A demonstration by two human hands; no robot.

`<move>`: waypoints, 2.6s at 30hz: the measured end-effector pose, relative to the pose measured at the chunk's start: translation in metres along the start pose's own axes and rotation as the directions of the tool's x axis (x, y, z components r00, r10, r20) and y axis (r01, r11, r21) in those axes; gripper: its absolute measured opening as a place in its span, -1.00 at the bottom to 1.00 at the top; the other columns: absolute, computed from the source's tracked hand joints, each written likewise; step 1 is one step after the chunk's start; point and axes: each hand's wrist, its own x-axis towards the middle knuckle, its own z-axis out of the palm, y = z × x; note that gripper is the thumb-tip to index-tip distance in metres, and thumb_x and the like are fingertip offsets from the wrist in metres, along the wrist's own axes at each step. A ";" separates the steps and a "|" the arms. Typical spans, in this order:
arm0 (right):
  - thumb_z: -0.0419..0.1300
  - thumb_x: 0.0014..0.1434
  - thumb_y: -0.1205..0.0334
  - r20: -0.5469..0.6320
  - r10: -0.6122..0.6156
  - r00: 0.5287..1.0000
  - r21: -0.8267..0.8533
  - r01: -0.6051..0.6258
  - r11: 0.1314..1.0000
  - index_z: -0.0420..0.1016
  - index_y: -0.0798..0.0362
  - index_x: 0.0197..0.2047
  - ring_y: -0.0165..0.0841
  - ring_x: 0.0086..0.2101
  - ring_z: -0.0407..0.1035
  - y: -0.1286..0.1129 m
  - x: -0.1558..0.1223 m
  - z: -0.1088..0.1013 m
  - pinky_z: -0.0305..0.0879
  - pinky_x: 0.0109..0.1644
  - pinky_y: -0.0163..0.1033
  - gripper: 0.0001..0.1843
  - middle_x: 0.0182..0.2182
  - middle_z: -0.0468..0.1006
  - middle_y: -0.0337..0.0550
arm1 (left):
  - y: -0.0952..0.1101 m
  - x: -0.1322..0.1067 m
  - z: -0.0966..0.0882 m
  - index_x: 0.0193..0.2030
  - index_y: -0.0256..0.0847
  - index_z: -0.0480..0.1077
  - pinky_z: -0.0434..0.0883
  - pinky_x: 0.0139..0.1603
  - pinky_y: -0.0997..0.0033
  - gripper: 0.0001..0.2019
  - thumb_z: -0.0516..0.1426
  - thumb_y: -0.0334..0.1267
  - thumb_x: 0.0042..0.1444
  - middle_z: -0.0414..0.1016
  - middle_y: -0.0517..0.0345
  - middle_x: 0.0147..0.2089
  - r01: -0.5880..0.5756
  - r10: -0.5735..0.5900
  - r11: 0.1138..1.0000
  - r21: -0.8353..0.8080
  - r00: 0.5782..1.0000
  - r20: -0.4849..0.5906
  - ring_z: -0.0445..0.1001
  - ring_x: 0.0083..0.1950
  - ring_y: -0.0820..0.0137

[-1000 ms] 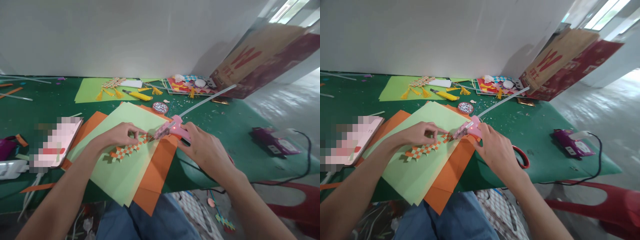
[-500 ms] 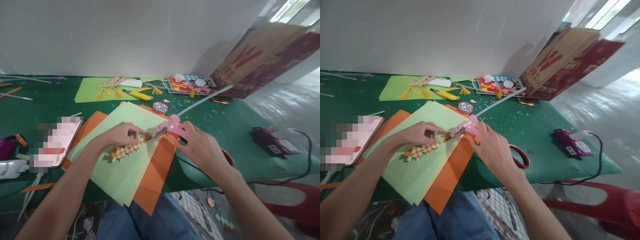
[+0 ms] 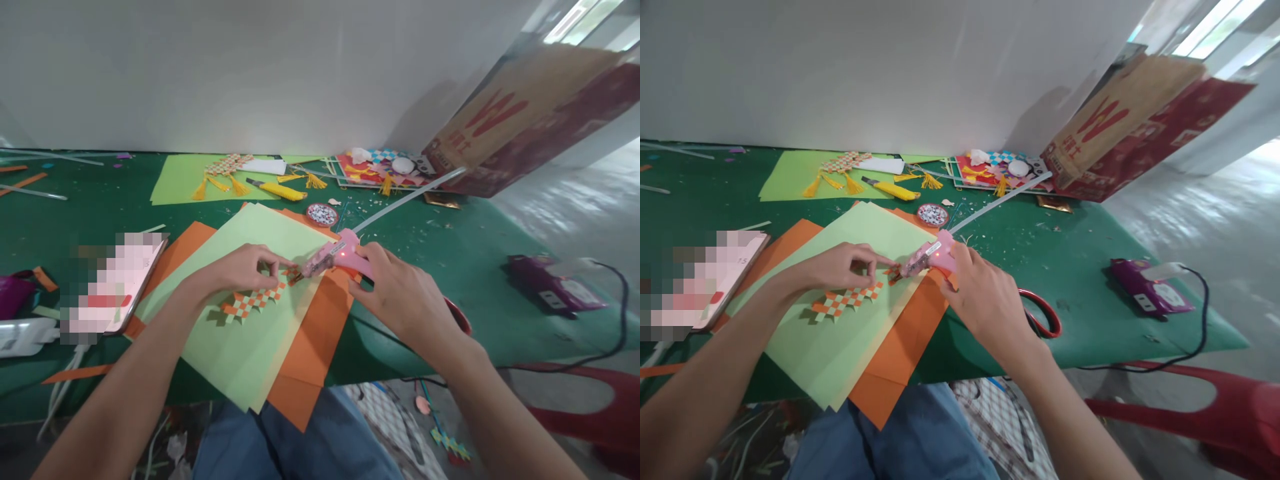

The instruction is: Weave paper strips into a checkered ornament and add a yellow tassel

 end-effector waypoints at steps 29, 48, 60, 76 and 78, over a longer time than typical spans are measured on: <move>0.12 0.06 0.03 0.021 0.375 0.927 0.316 -0.363 0.877 0.19 -0.01 -0.19 -0.10 -0.22 0.40 0.057 0.009 -0.003 0.18 -0.24 -0.18 -0.70 -0.22 0.49 0.08 | 0.004 -0.002 0.000 -0.58 -0.22 0.29 0.32 -0.32 0.39 -0.90 0.12 -0.32 -0.12 0.43 0.07 0.16 0.002 -0.001 0.999 -0.047 1.000 0.013 0.47 -0.04 0.21; -0.04 0.23 0.26 -0.209 -0.045 0.977 0.043 0.055 0.998 0.44 0.18 -0.05 -0.05 0.00 0.24 0.023 0.024 0.010 0.17 0.06 0.03 -0.66 -0.05 0.44 0.17 | 0.001 -0.002 -0.003 -0.55 -0.24 0.34 0.20 -0.50 0.48 -0.88 0.15 -0.29 -0.07 0.44 0.05 0.14 -0.041 0.037 0.995 -0.095 0.998 -0.043 0.46 -0.29 0.40; -0.01 0.08 0.51 0.119 -0.596 0.794 0.358 0.526 0.772 0.45 0.13 -0.21 -0.18 0.03 0.22 -0.022 0.061 0.026 0.21 0.05 -0.11 -0.72 -0.10 0.40 0.04 | -0.002 -0.001 -0.006 -0.45 -0.24 0.38 0.30 -0.40 0.44 -0.80 0.15 -0.14 0.04 0.45 0.13 -0.38 -0.120 0.086 0.969 -0.216 0.983 -0.163 0.35 -0.40 0.46; 0.12 -0.03 0.43 0.374 -0.617 0.693 0.316 0.530 0.787 0.55 0.09 -0.31 -0.33 -0.31 0.34 -0.027 0.098 0.017 0.15 -0.29 -0.30 -0.77 -0.34 0.50 -0.08 | 0.001 0.000 -0.004 -0.47 -0.24 0.37 0.22 -0.46 0.50 -0.85 0.16 -0.20 -0.01 0.38 0.21 -0.47 -0.060 0.026 0.971 -0.231 0.989 -0.143 0.28 -0.47 0.52; 0.13 -0.06 0.44 0.410 -0.611 0.677 0.335 0.511 0.791 0.55 0.10 -0.37 -0.36 -0.37 0.34 -0.029 0.101 0.016 0.14 -0.35 -0.32 -0.80 -0.40 0.53 -0.11 | 0.001 0.001 -0.004 -0.47 -0.24 0.37 0.23 -0.45 0.50 -0.84 0.17 -0.19 -0.02 0.41 0.19 -0.46 -0.051 0.018 0.972 -0.231 0.990 -0.140 0.29 -0.46 0.51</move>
